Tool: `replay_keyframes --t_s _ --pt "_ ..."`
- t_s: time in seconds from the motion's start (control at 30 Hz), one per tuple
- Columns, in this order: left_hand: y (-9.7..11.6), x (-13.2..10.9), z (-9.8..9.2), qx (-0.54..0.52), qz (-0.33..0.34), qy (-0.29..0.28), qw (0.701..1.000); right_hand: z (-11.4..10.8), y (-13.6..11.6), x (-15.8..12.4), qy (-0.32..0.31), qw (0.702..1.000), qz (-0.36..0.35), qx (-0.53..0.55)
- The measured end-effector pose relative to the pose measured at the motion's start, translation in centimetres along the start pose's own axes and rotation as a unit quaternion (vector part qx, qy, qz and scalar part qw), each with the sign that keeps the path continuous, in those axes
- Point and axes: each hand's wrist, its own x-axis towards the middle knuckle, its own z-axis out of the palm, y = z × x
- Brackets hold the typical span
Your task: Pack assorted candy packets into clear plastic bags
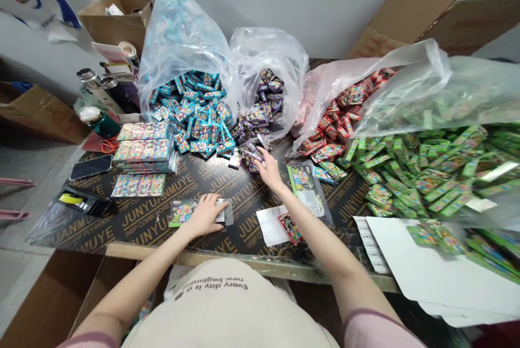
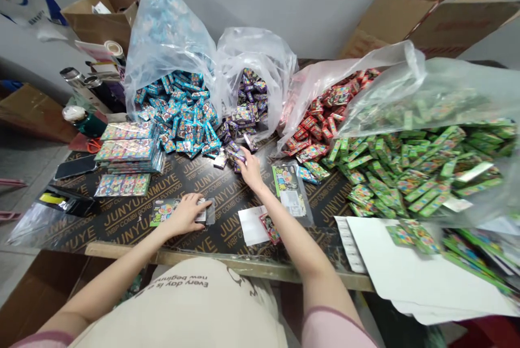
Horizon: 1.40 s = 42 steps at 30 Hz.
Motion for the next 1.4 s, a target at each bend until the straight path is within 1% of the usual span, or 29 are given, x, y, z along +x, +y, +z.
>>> replay_keyframes --t_s 0.07,0.1,0.13,0.17,0.2,0.23,0.27,0.3,0.33,0.37,0.4,0.47,0.53,0.57,0.63,0.67,0.7,0.73,0.77,0.83,0.9,0.97,1.07,1.1,1.17,1.23,1.3,1.33,1.4 --pt "0.7 0.8 -0.1 -0.097 -0.035 0.056 0.993 -0.1 -1.3 -2.6 0.023 0.989 0.067 0.134" --pt "1.1 1.5 -0.2 -0.175 -0.064 0.093 0.978 0.2 -2.0 -3.9 0.009 0.971 0.113 0.212" --pt "1.6 2.2 -0.2 -0.271 -0.095 0.129 0.949 0.7 -2.8 -5.2 -0.017 0.946 0.156 0.283" --pt "2.2 3.0 -0.4 -0.377 -0.126 0.159 0.904 1.2 -3.6 -6.5 -0.05 0.922 0.189 0.335" --pt "2.6 3.7 -0.6 -0.48 -0.155 0.18 0.844 1.6 -4.4 -7.6 -0.08 0.906 0.206 0.362" --pt "3.0 4.4 -0.8 -0.564 -0.178 0.195 0.783 2.0 -5.0 -8.7 -0.104 0.902 0.205 0.366" --pt "3.3 4.8 -1.2 -0.623 -0.196 0.205 0.729 2.2 -5.5 -9.5 -0.117 0.911 0.187 0.349" --pt "3.5 5.1 -1.6 -0.664 -0.208 0.21 0.687 2.2 -6.0 -10.1 -0.123 0.928 0.154 0.316" --pt "3.6 5.1 -2.0 -0.688 -0.215 0.208 0.661 1.9 -6.3 -10.5 -0.125 0.947 0.11 0.274" --pt "3.6 4.9 -2.4 -0.703 -0.221 0.199 0.646 1.5 -6.5 -10.7 -0.126 0.963 0.059 0.231" --pt "3.6 4.6 -2.7 -0.714 -0.222 0.18 0.639 1.0 -6.7 -10.7 -0.132 0.972 0.009 0.194" --pt "3.7 3.9 -3.3 -0.724 -0.222 0.118 0.642 0.0 -7.1 -10.5 -0.164 0.973 -0.073 0.145" --pt "3.7 3.3 -3.6 -0.708 -0.219 0.073 0.667 -0.6 -7.5 -10.3 -0.206 0.963 -0.129 0.119" --pt "3.7 3.1 -3.6 -0.69 -0.215 0.066 0.688 -0.7 -7.7 -10.3 -0.22 0.957 -0.155 0.106" --pt "3.7 2.9 -3.6 -0.643 -0.207 0.079 0.733 -0.6 -8.1 -10.4 -0.231 0.949 -0.198 0.082" --pt "3.7 2.8 -3.6 -0.624 -0.204 0.088 0.749 -0.4 -8.2 -10.5 -0.227 0.949 -0.207 0.075" --pt "3.7 2.7 -3.7 -0.618 -0.202 0.093 0.754 -0.1 -8.3 -10.6 -0.219 0.951 -0.204 0.075" --pt "3.7 2.7 -3.7 -0.629 -0.2 0.095 0.745 0.1 -8.3 -10.7 -0.206 0.957 -0.188 0.084" --pt "3.8 2.5 -3.8 -0.657 -0.197 0.087 0.722 0.4 -8.3 -10.8 -0.188 0.963 -0.164 0.106" --pt "4.0 2.2 -3.8 -0.736 -0.175 0.039 0.653 1.0 -8.1 -10.9 -0.153 0.966 -0.107 0.179" --pt "4.3 1.9 -3.8 -0.792 -0.145 -0.02 0.593 1.5 -8.0 -11.0 -0.15 0.954 -0.064 0.254" --pt "4.6 1.8 -3.5 -0.81 -0.137 -0.033 0.569 1.9 -8.0 -11.1 -0.176 0.942 -0.051 0.28" --pt "4.8 1.9 -3.1 -0.797 -0.18 0.043 0.575 1.8 -7.9 -11.4 -0.178 0.953 -0.074 0.233" --pt "4.8 2.0 -3.0 -0.783 -0.198 0.074 0.585 1.6 -7.9 -11.5 -0.165 0.961 -0.087 0.204" --pt "4.7 2.1 -2.7 -0.745 -0.218 0.121 0.619 1.1 -8.0 -11.5 -0.148 0.973 -0.119 0.133" --pt "4.4 2.1 -2.4 -0.703 -0.216 0.148 0.662 0.5 -8.2 -11.3 -0.157 0.973 -0.158 0.055" --pt "3.8 1.7 -2.2 -0.656 -0.201 0.147 0.712 0.0 -8.1 -11.1 -0.17 0.966 -0.195 -0.01" --pt "3.3 1.4 -2.2 -0.623 -0.188 0.14 0.746 -0.2 -8.0 -11.0 -0.171 0.963 -0.207 -0.037" --pt "2.1 0.5 -2.2 -0.509 -0.142 0.127 0.84 -0.5 -7.2 -10.8 -0.157 0.96 -0.217 -0.08"
